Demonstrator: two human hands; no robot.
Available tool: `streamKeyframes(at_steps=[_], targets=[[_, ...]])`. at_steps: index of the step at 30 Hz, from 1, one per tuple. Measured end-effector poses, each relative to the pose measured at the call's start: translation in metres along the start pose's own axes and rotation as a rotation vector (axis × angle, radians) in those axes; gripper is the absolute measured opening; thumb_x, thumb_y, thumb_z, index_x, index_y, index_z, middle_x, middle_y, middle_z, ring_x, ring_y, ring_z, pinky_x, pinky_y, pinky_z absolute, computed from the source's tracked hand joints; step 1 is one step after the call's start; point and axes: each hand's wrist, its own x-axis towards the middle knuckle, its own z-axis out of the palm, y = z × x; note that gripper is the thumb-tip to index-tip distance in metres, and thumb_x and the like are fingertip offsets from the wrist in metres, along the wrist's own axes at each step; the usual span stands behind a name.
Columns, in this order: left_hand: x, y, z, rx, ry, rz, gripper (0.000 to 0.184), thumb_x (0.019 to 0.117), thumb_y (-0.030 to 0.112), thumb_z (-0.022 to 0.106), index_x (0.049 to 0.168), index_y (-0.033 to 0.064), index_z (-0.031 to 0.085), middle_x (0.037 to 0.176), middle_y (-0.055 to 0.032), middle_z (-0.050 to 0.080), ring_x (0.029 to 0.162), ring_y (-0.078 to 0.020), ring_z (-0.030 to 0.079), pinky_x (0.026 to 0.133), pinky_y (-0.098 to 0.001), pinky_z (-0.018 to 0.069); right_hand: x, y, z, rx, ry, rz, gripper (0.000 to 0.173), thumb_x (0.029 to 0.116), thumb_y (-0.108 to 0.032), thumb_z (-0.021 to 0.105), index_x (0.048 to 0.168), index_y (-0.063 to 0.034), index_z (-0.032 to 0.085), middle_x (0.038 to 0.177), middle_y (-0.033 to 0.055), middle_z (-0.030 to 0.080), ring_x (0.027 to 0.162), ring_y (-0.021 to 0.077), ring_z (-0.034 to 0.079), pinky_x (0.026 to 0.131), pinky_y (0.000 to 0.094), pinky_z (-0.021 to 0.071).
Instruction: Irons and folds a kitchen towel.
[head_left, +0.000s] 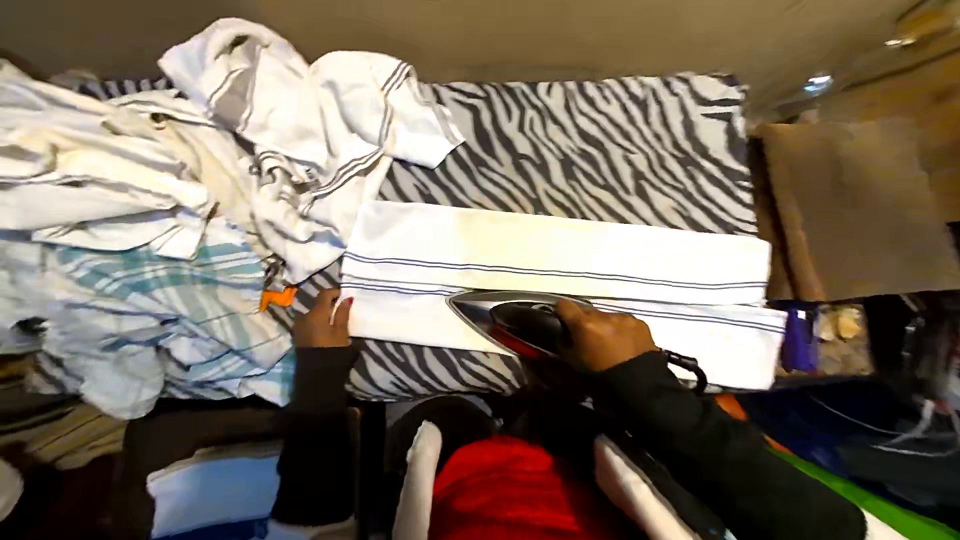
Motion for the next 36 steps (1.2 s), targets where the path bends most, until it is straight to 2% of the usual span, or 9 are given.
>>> streamKeyframes(at_steps=[2,4,6,8,10,15,20,28,36], targets=[[0.000,-0.002,0.005,0.056,0.030,0.014,0.036,0.1067,0.019,0.053,0.130,-0.0070,0.062,0.109,-0.0348,0.069,0.101,-0.0555,0.067,0.092,-0.0698,0.0473,0.011,-0.027,0.005,-0.008,0.032,-0.058,0.020,0.0860,-0.010,0.070,0.102,0.0029,0.069,0.079,0.0272,0.070,0.071,0.0508,0.071,0.056,0.0637,0.0508],[-0.001,-0.013,0.010,0.088,0.118,0.072,0.033,0.1081,0.017,0.048,0.129,-0.0045,0.063,0.098,-0.0342,0.071,0.087,-0.0568,0.069,0.078,-0.0711,0.0508,0.020,-0.054,0.010,-0.021,0.066,-0.100,0.019,0.0871,-0.011,0.068,0.101,0.0030,0.069,0.077,0.0263,0.070,0.069,0.0492,0.071,0.054,0.0618,0.0513],[-0.005,-0.029,0.007,0.099,0.183,0.125,0.033,0.1062,0.011,0.048,0.134,-0.0021,0.061,0.094,-0.0337,0.071,0.080,-0.0566,0.069,0.070,-0.0707,0.0514,0.027,-0.078,0.012,-0.021,0.064,-0.117,0.020,0.0880,-0.011,0.067,0.102,0.0035,0.070,0.077,0.0259,0.070,0.069,0.0486,0.071,0.054,0.0605,0.0521],[-0.016,-0.049,-0.004,0.107,0.267,0.210,0.037,0.1033,0.008,0.047,0.136,-0.0037,0.060,0.086,-0.0297,0.070,0.071,-0.0493,0.069,0.065,-0.0638,0.0537,0.034,-0.098,0.009,-0.023,0.003,-0.109,0.021,0.0915,-0.011,0.064,0.105,0.0043,0.069,0.082,0.0265,0.071,0.074,0.0487,0.072,0.059,0.0608,0.0532],[-0.030,-0.065,-0.013,0.111,0.434,0.280,0.034,0.1012,0.009,0.048,0.124,-0.0038,0.068,0.080,-0.0249,0.071,0.063,-0.0405,0.068,0.060,-0.0541,0.0548,0.039,-0.113,0.010,-0.030,0.013,-0.122,0.020,0.0918,-0.011,0.064,0.104,0.0044,0.069,0.081,0.0263,0.071,0.074,0.0478,0.072,0.059,0.0598,0.0536],[-0.065,-0.078,-0.037,0.158,0.444,0.253,0.031,0.0991,0.011,0.048,0.109,-0.0034,0.074,0.081,-0.0224,0.072,0.069,-0.0391,0.070,0.065,-0.0523,0.0555,0.048,-0.138,0.011,-0.038,-0.005,-0.142,0.020,0.0938,-0.009,0.061,0.107,0.0046,0.069,0.082,0.0256,0.071,0.075,0.0471,0.072,0.060,0.0586,0.0533],[-0.073,-0.074,-0.036,0.035,0.558,0.253,0.035,0.1017,0.015,0.045,0.110,-0.0066,0.071,0.069,-0.0160,0.066,0.056,-0.0218,0.061,0.056,-0.0345,0.0513,0.052,-0.150,0.017,-0.028,0.095,-0.164,0.016,0.0909,-0.008,0.065,0.100,0.0040,0.069,0.074,0.0231,0.069,0.067,0.0443,0.071,0.054,0.0544,0.0524],[-0.077,-0.066,-0.043,-0.053,0.616,0.311,0.033,0.1044,0.016,0.048,0.109,-0.0064,0.072,0.073,-0.0147,0.067,0.061,-0.0113,0.061,0.059,-0.0222,0.0514,0.058,-0.164,0.017,-0.008,0.093,-0.166,0.014,0.0905,-0.008,0.066,0.099,0.0024,0.069,0.072,0.0209,0.068,0.066,0.0423,0.071,0.053,0.0525,0.0522],[-0.084,-0.061,-0.044,-0.013,0.562,0.316,0.036,0.1055,0.020,0.048,0.112,-0.0068,0.071,0.075,-0.0171,0.068,0.060,-0.0159,0.062,0.057,-0.0282,0.0523,0.064,-0.181,0.016,0.106,0.070,-0.166,0.017,0.0935,-0.007,0.064,0.105,0.0035,0.070,0.074,0.0220,0.069,0.068,0.0431,0.071,0.055,0.0543,0.0540]])
